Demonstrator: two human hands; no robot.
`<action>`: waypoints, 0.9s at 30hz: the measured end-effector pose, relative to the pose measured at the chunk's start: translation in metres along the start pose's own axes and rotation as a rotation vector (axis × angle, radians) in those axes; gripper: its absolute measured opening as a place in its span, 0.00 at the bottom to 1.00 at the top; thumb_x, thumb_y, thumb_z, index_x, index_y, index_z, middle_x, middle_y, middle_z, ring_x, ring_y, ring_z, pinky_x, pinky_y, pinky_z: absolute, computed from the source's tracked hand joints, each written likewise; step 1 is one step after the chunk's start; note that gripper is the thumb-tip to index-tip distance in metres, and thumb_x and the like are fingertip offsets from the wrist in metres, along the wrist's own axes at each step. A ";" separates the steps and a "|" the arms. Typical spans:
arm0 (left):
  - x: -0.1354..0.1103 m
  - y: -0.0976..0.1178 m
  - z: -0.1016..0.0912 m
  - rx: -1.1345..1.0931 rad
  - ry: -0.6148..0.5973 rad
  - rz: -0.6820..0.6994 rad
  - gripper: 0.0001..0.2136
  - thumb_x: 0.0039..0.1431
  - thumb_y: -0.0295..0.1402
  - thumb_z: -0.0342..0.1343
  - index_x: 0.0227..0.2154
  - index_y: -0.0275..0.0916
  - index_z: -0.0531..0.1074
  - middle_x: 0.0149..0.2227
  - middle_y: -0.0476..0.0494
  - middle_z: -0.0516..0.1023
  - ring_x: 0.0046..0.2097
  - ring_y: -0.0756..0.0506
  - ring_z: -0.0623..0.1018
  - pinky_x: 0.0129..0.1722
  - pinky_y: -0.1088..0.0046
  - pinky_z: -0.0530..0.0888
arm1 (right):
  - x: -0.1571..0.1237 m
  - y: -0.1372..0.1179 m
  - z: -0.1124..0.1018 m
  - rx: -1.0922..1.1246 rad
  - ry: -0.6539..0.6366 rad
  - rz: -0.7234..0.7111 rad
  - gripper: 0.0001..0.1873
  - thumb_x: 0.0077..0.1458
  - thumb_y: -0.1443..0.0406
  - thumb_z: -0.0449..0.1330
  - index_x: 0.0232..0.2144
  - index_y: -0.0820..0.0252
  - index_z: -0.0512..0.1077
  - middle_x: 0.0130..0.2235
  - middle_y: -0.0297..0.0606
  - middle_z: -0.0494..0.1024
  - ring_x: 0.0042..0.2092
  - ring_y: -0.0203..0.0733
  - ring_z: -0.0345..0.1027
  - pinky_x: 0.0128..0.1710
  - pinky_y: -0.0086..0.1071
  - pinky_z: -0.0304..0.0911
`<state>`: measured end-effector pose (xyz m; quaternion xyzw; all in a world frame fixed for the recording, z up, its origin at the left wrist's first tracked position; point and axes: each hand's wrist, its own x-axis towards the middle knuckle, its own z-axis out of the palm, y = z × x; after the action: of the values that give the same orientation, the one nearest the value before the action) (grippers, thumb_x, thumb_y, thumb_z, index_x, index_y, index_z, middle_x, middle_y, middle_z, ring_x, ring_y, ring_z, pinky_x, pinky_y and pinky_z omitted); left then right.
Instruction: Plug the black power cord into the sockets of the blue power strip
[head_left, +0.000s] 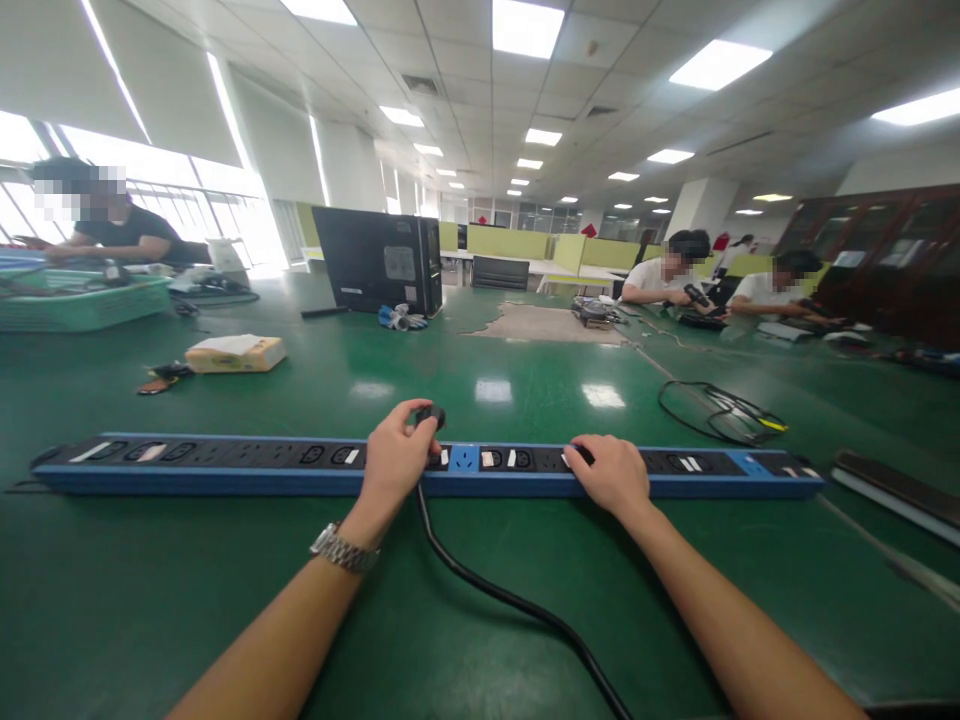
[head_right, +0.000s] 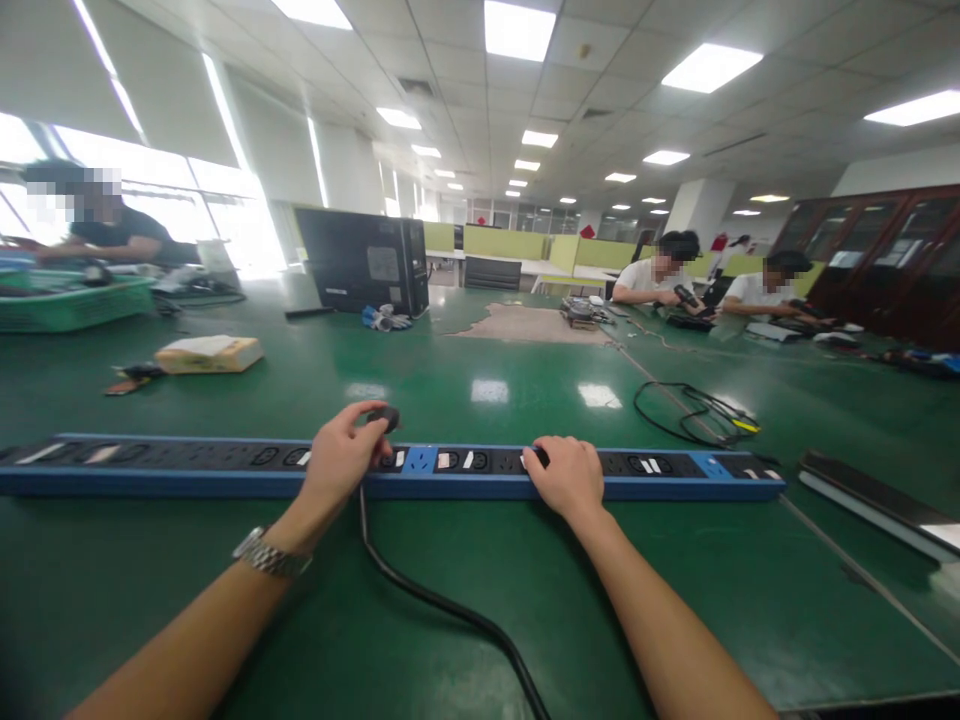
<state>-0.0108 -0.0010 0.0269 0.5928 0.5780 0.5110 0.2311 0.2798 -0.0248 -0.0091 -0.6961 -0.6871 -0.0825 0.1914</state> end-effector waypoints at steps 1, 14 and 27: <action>0.003 -0.004 -0.011 0.074 0.012 -0.020 0.18 0.51 0.42 0.53 0.42 0.38 0.73 0.16 0.52 0.72 0.22 0.47 0.73 0.26 0.73 0.67 | 0.000 0.000 0.000 0.000 -0.001 -0.001 0.20 0.58 0.52 0.48 0.39 0.53 0.77 0.40 0.36 0.80 0.43 0.42 0.69 0.45 0.36 0.53; 0.020 -0.020 -0.086 0.659 -0.196 -0.001 0.25 0.45 0.49 0.50 0.39 0.38 0.79 0.21 0.47 0.74 0.27 0.43 0.74 0.26 0.71 0.63 | 0.001 0.000 0.000 -0.007 -0.010 0.001 0.21 0.58 0.52 0.48 0.38 0.53 0.77 0.40 0.36 0.80 0.42 0.43 0.69 0.43 0.37 0.54; 0.046 -0.010 -0.081 0.899 -0.497 0.221 0.20 0.49 0.42 0.48 0.37 0.40 0.80 0.35 0.42 0.81 0.36 0.42 0.77 0.35 0.72 0.67 | 0.000 -0.001 0.001 -0.039 -0.011 -0.007 0.20 0.58 0.53 0.48 0.38 0.52 0.77 0.40 0.35 0.80 0.42 0.43 0.70 0.42 0.36 0.55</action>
<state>-0.0943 0.0180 0.0637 0.7944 0.6018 0.0777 0.0286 0.2786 -0.0250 -0.0099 -0.6978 -0.6886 -0.0929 0.1738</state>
